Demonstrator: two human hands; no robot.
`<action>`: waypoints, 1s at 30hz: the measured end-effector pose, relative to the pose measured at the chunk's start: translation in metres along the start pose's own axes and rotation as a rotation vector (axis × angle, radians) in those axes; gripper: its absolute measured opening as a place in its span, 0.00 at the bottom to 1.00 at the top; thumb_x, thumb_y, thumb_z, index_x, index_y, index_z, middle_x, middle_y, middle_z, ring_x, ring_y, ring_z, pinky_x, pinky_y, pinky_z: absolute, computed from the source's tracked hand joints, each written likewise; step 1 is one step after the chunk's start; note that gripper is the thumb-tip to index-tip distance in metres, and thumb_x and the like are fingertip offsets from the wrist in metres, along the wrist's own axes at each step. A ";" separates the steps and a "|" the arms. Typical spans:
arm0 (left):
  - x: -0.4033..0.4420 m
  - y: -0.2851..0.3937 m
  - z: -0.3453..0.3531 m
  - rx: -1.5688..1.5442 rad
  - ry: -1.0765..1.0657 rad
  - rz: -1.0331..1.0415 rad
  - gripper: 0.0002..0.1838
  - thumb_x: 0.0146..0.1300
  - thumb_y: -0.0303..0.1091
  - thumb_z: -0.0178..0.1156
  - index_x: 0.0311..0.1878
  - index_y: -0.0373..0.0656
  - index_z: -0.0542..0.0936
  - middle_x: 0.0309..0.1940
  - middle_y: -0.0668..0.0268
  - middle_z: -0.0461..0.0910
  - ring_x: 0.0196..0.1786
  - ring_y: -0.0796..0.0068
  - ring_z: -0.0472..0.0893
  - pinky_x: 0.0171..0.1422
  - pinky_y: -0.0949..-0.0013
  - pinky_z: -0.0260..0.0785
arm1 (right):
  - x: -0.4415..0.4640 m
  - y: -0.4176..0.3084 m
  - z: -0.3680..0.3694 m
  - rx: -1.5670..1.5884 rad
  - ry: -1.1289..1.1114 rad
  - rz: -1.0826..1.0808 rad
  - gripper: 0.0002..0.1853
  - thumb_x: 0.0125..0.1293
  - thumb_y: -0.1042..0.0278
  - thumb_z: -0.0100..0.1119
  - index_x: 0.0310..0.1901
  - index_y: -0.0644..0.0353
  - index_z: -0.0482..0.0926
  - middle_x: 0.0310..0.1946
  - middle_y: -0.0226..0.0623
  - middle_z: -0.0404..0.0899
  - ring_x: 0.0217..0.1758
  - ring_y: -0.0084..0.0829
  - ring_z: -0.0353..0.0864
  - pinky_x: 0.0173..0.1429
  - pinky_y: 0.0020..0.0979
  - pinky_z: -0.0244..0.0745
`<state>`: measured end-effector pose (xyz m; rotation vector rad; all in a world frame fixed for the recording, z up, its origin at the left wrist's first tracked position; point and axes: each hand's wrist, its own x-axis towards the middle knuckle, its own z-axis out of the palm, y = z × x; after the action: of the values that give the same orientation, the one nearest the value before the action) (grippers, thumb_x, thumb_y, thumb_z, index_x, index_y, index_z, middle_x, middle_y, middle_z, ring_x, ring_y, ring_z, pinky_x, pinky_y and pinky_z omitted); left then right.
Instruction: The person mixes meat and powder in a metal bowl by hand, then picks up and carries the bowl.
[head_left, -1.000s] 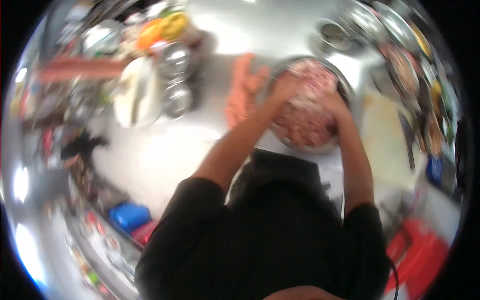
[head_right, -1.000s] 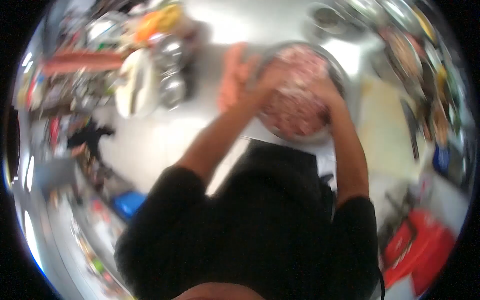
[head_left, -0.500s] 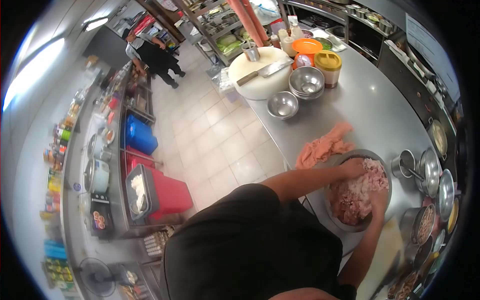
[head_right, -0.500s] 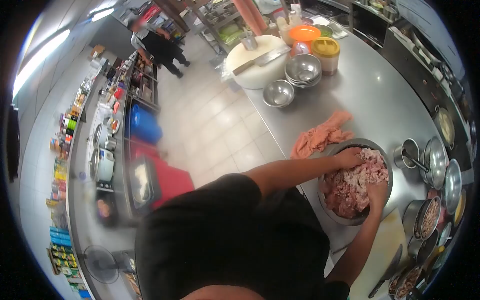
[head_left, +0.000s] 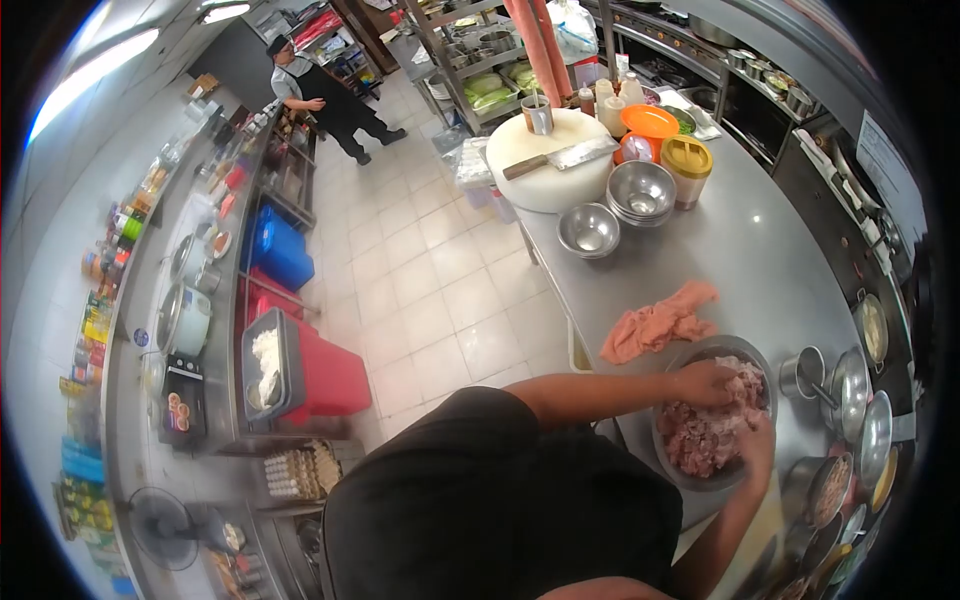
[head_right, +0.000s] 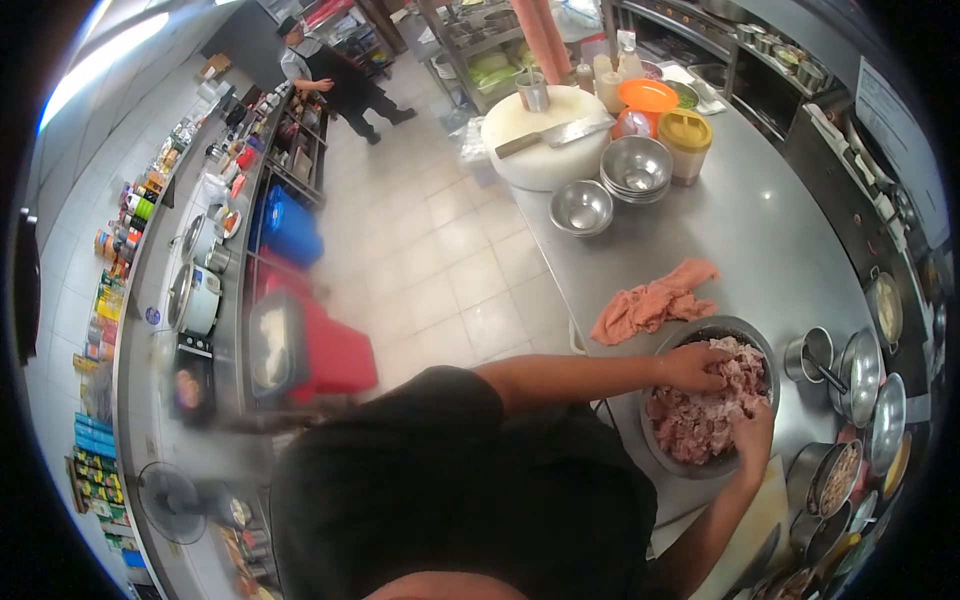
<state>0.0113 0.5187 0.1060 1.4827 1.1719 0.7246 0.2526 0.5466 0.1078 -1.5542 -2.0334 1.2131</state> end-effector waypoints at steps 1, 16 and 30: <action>0.001 -0.001 -0.001 -0.059 -0.051 -0.015 0.32 0.57 0.45 0.62 0.65 0.43 0.71 0.55 0.47 0.75 0.57 0.54 0.76 0.63 0.58 0.67 | 0.007 0.013 0.002 -0.018 0.033 0.025 0.21 0.54 0.79 0.59 0.52 0.67 0.78 0.45 0.43 0.80 0.48 0.34 0.79 0.55 0.32 0.72; 0.046 -0.032 0.032 -0.615 0.105 -0.126 0.26 0.64 0.42 0.59 0.62 0.41 0.71 0.47 0.59 0.80 0.47 0.70 0.79 0.52 0.67 0.72 | 0.045 0.081 0.039 0.994 -0.107 0.170 0.34 0.60 0.63 0.61 0.68 0.61 0.63 0.60 0.37 0.72 0.60 0.33 0.73 0.60 0.33 0.71; 0.028 -0.016 0.030 -0.706 -0.199 0.124 0.23 0.74 0.40 0.45 0.67 0.38 0.68 0.64 0.60 0.71 0.63 0.68 0.72 0.70 0.63 0.61 | -0.041 -0.049 0.038 -0.128 0.015 0.006 0.17 0.59 0.62 0.63 0.47 0.61 0.79 0.38 0.44 0.83 0.47 0.40 0.82 0.50 0.36 0.76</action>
<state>0.0427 0.5330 0.0795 0.9993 0.5784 0.9308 0.2109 0.4904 0.1328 -1.6229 -2.1358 1.0892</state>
